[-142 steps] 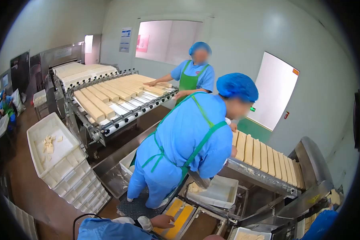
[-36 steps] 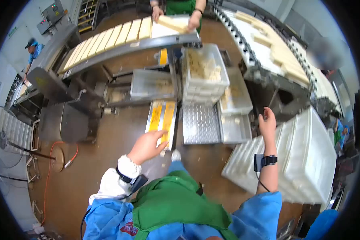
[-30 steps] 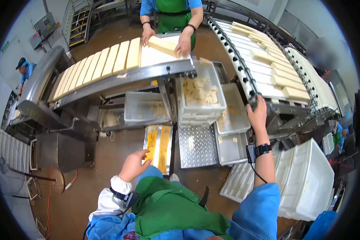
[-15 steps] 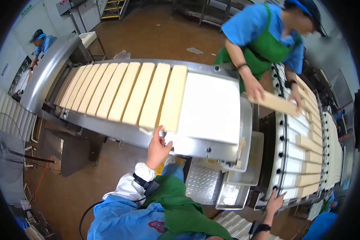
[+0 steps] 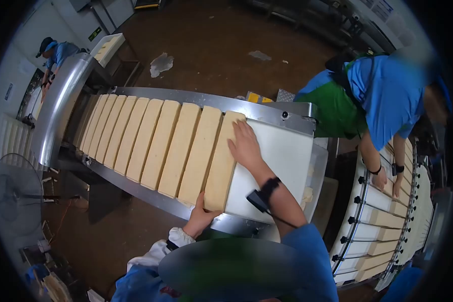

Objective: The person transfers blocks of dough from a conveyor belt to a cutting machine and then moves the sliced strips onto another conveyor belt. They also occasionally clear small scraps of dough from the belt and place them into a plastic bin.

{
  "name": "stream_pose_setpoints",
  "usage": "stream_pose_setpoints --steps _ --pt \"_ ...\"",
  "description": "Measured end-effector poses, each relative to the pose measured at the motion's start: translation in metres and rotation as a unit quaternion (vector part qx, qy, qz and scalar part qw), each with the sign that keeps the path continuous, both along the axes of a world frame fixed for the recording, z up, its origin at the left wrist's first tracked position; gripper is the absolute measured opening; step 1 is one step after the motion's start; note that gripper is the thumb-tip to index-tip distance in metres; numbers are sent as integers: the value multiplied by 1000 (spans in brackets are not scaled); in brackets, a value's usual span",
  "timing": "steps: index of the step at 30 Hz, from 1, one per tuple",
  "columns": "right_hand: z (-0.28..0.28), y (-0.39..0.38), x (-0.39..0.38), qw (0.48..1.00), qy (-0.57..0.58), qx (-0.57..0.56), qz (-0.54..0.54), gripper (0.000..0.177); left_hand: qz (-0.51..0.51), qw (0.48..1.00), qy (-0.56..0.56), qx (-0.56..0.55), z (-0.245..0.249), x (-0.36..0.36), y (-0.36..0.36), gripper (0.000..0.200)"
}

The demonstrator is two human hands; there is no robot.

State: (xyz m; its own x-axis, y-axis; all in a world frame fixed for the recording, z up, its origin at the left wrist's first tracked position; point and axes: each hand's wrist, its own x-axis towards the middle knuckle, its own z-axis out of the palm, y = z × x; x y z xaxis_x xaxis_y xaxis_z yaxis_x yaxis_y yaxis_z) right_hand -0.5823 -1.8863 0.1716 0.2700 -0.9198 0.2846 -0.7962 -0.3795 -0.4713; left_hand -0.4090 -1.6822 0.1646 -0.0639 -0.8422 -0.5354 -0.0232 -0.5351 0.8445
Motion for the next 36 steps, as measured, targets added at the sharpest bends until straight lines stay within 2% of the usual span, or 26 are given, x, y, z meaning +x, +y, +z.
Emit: stream_pose_setpoints --steps 2,5,10,11,13,15,17,20,23,24,27,29,31,34,36 --pt "-26 -28 15 999 42 -8 -5 59 11 999 13 51 11 -1 -4 92" --pt "-50 -32 24 995 94 9 -23 62 51 991 75 101 20 -6 -5 94" --pt "-41 -28 28 993 111 10 -43 59 78 994 48 62 2 -12 5 92" --pt "-28 -34 29 989 131 46 -41 58 80 995 36 52 1 -15 3 90" --pt "3 -50 33 977 174 114 -55 55 66 992 43 100 12 -16 -5 89" --pt "-2 -65 36 971 176 121 -109 42 67 988 74 114 18 -23 -16 85" --pt "2 -59 31 962 209 116 -131 48 17 990 13 138 26 -23 -23 87" --pt "19 -39 -18 949 188 165 -194 57 20 999 -45 -8 -18 -27 -11 87" --pt "44 5 -93 924 168 189 -286 63 -169 964 -147 -146 -4 -28 -28 89" --pt "43 20 -116 915 163 201 -308 80 -188 936 -214 -209 17 -33 -33 92" --pt "33 63 -161 902 70 331 -268 94 -225 892 -291 -260 22 -40 -39 95" --pt "39 86 -173 948 61 279 -139 106 -237 889 -324 -221 28 -46 -44 92" --pt "60 111 -166 946 178 243 -116 80 -229 883 -372 -173 33 -60 -48 86" --pt "10 132 -173 956 125 98 -247 54 -222 900 -309 -212 11 -70 -54 73" --pt "47 160 -214 949 75 89 -292 43 -235 882 -315 -260 34 -118 -54 67"
